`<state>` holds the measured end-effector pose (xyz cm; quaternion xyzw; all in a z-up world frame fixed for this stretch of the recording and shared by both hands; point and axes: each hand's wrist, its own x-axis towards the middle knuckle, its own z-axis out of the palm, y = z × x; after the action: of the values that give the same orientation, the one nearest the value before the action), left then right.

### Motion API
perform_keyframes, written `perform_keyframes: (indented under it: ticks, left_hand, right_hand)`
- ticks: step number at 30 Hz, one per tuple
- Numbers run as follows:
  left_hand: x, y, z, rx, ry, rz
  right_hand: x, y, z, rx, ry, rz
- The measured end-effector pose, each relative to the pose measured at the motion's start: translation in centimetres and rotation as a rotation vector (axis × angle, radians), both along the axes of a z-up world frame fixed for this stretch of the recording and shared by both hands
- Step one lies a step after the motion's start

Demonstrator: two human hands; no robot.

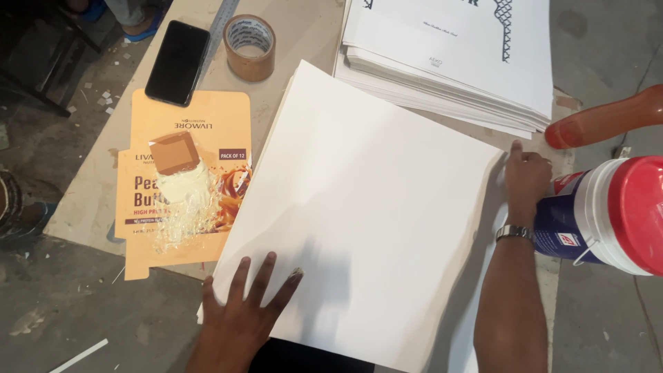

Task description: The person organizes and stacks large white sheets of paper on a cluttered workspace, repeatedly lifting sheets from one stack and aligning them on another.

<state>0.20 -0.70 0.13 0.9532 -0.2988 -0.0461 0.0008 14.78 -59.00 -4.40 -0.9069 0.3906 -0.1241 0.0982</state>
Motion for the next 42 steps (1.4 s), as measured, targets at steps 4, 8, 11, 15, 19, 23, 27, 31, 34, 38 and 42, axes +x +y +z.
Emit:
perform_keyframes:
  ticks: [4, 8, 11, 15, 19, 23, 27, 31, 34, 38, 42]
  left_hand:
    - [0.8, 0.0, 1.5, -0.004, 0.100, -0.033]
    - [0.3, 0.6, 0.6, -0.212, 0.052, -0.033]
    - [-0.2, 0.5, 0.3, -0.161, -0.041, 0.000]
    - [0.5, 0.2, 2.4, -0.061, -0.018, -0.012]
    - [0.3, 0.2, 3.4, -0.166, 0.024, -0.003]
    - [0.2, 0.4, 3.6, -0.111, 0.055, 0.023]
    - [1.6, 3.8, 3.7, -0.620, 0.369, 0.056]
    - [4.7, 6.5, -0.1, -1.009, 0.152, 0.547]
    - [8.0, 8.4, -3.1, -0.713, -0.146, 0.497]
    - [10.2, 8.1, -4.5, -0.486, -0.252, 0.420]
    - [10.9, 7.6, -4.9, -0.263, -0.278, 0.399]
  right_hand:
    - [0.4, 0.1, 0.0, -0.053, -0.033, -0.003]
    - [0.4, 6.1, 1.7, 0.029, 0.038, -0.029]
    - [0.8, 11.3, -0.3, -0.253, 0.003, 0.099]
    - [0.7, 24.7, 0.9, -0.120, -0.252, 0.649]
    - [-2.3, 35.6, 3.9, 0.010, -0.184, 0.955]
    - [-3.0, 37.1, 3.1, -0.033, -0.211, 0.986]
    - [-3.2, 37.3, 3.2, -0.057, -0.156, 0.916]
    - [-2.8, 37.0, 4.1, 0.009, -0.110, 0.886]
    - [-3.1, 36.6, 4.2, -0.016, -0.102, 0.900]
    - [-3.1, 36.3, 4.0, -0.039, -0.108, 0.903]
    - [-2.9, 36.0, 3.5, -0.075, -0.136, 0.884]
